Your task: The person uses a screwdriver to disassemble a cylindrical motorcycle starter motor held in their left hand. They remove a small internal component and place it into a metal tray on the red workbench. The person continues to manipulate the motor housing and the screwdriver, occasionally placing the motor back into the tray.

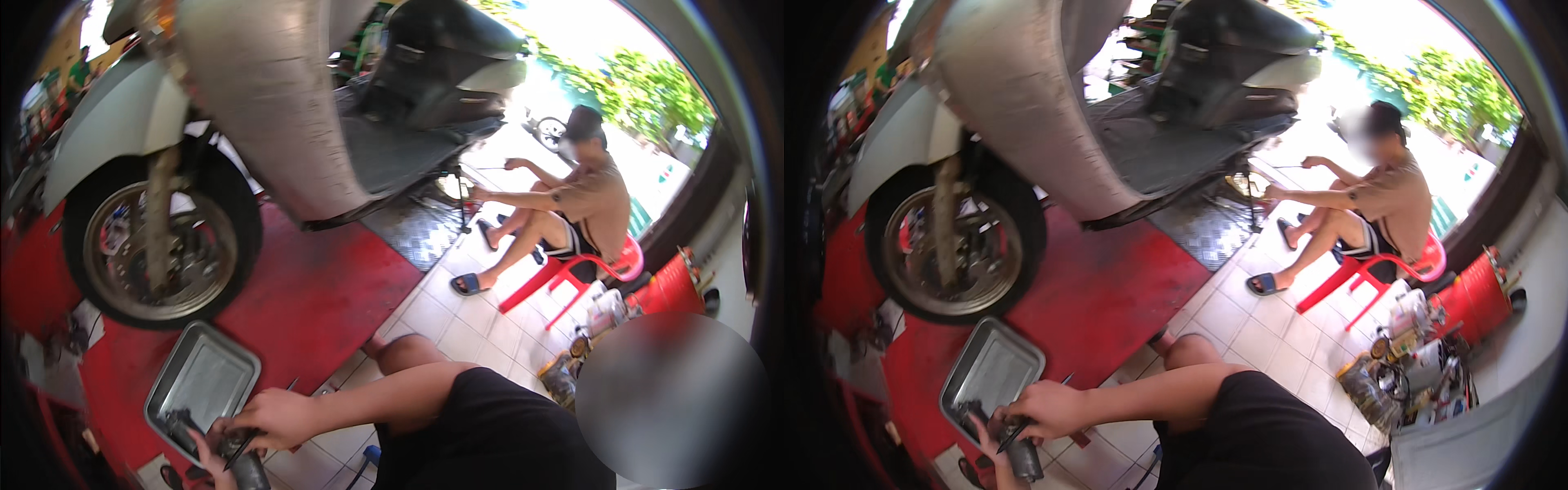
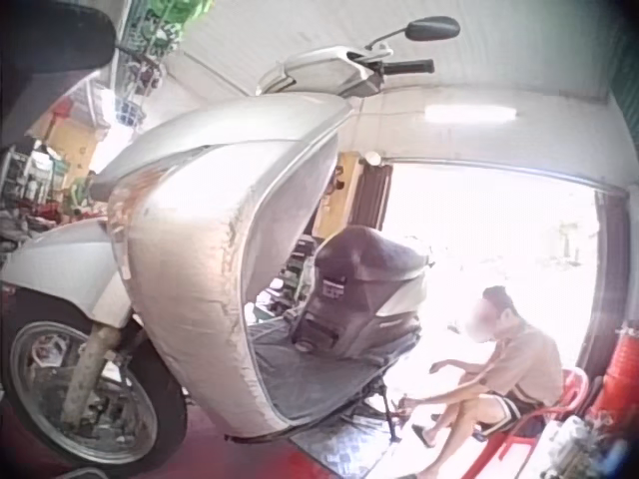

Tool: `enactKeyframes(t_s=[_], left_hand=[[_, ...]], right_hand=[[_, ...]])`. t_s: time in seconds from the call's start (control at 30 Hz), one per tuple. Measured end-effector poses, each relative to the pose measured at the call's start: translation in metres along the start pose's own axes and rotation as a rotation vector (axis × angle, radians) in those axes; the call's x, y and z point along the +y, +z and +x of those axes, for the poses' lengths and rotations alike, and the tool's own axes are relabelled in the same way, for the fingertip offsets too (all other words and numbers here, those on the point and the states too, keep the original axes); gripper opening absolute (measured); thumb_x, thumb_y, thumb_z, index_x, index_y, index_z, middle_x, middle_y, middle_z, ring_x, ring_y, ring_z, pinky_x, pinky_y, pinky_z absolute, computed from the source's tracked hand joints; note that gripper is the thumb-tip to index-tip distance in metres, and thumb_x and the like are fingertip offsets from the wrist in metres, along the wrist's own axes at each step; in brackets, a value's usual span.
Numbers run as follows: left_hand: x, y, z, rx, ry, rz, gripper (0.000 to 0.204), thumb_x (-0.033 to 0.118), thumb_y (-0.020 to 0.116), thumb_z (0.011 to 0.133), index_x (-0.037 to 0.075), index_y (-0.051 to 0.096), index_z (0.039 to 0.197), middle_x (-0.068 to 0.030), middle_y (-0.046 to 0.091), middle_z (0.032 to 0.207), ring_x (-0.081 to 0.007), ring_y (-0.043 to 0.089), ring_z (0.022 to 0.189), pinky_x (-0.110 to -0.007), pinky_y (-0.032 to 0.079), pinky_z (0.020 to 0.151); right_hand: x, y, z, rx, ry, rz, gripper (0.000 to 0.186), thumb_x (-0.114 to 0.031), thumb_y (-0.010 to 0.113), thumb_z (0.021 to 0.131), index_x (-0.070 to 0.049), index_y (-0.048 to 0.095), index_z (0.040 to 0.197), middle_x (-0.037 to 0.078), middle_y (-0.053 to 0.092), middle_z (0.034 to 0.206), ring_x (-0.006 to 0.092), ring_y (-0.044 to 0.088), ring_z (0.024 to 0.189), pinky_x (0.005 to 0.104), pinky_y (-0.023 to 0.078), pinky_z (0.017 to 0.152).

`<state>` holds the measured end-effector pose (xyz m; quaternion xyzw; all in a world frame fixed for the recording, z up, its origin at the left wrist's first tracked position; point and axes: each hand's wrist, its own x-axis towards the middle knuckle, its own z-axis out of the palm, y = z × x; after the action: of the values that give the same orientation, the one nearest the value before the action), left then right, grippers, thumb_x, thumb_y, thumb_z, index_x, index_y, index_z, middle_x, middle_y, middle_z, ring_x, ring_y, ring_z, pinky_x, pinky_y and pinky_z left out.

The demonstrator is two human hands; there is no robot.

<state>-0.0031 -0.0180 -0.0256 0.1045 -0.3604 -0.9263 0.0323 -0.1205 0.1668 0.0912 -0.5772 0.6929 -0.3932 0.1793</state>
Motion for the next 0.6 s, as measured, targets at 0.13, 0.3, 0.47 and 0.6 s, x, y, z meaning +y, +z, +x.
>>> enactKeyframes(t_s=[0.13, 0.3, 0.47, 0.6], left_hand=[[0.021, 0.028, -0.024, 0.162, -0.054, 0.26, 0.095, 0.081, 0.029, 0.087, -0.003, 0.057, 0.121, -0.0201, 0.066, 0.112, -0.0329, 0.067, 0.093, -0.044, 0.057, 0.078], [0.028, 0.045, -0.031, -0.036, -0.21, -0.001, 0.084, 0.077, 0.029, 0.091, 0.002, 0.053, 0.12, -0.0146, 0.062, 0.096, -0.0282, 0.066, 0.084, -0.038, 0.055, 0.071], [0.022, 0.032, -0.033, -0.247, -0.204, 0.008, 0.091, 0.08, 0.025, 0.089, -0.003, 0.051, 0.115, -0.0139, 0.061, 0.098, -0.0256, 0.066, 0.08, -0.037, 0.055, 0.074], [0.015, 0.035, -0.032, -0.161, -0.173, 0.044, 0.091, 0.079, 0.026, 0.09, -0.004, 0.051, 0.118, -0.0146, 0.06, 0.098, -0.0259, 0.065, 0.081, -0.037, 0.054, 0.073]], right_hand=[[-0.001, 0.004, 0.005, -0.024, -0.02, -0.017, 0.046, -0.026, 0.071, 0.084, -0.004, 0.059, 0.123, 0.017, 0.071, 0.092, 0.0363, 0.07, 0.082, 0.0447, 0.057, 0.07], [-0.004, 0.001, -0.001, -0.01, -0.037, 0.06, 0.033, -0.018, 0.077, 0.075, -0.008, 0.068, 0.105, 0.015, 0.07, 0.085, 0.0344, 0.069, 0.073, 0.0428, 0.057, 0.066], [-0.016, 0.005, 0.007, -0.041, -0.108, -0.178, 0.025, -0.017, 0.081, 0.071, -0.005, 0.067, 0.087, 0.01, 0.065, 0.069, 0.0279, 0.066, 0.059, 0.0362, 0.052, 0.052], [-0.018, 0.0, 0.006, -0.021, -0.111, -0.209, 0.025, -0.018, 0.082, 0.069, -0.005, 0.067, 0.085, 0.01, 0.064, 0.067, 0.0267, 0.064, 0.056, 0.0345, 0.05, 0.049]])
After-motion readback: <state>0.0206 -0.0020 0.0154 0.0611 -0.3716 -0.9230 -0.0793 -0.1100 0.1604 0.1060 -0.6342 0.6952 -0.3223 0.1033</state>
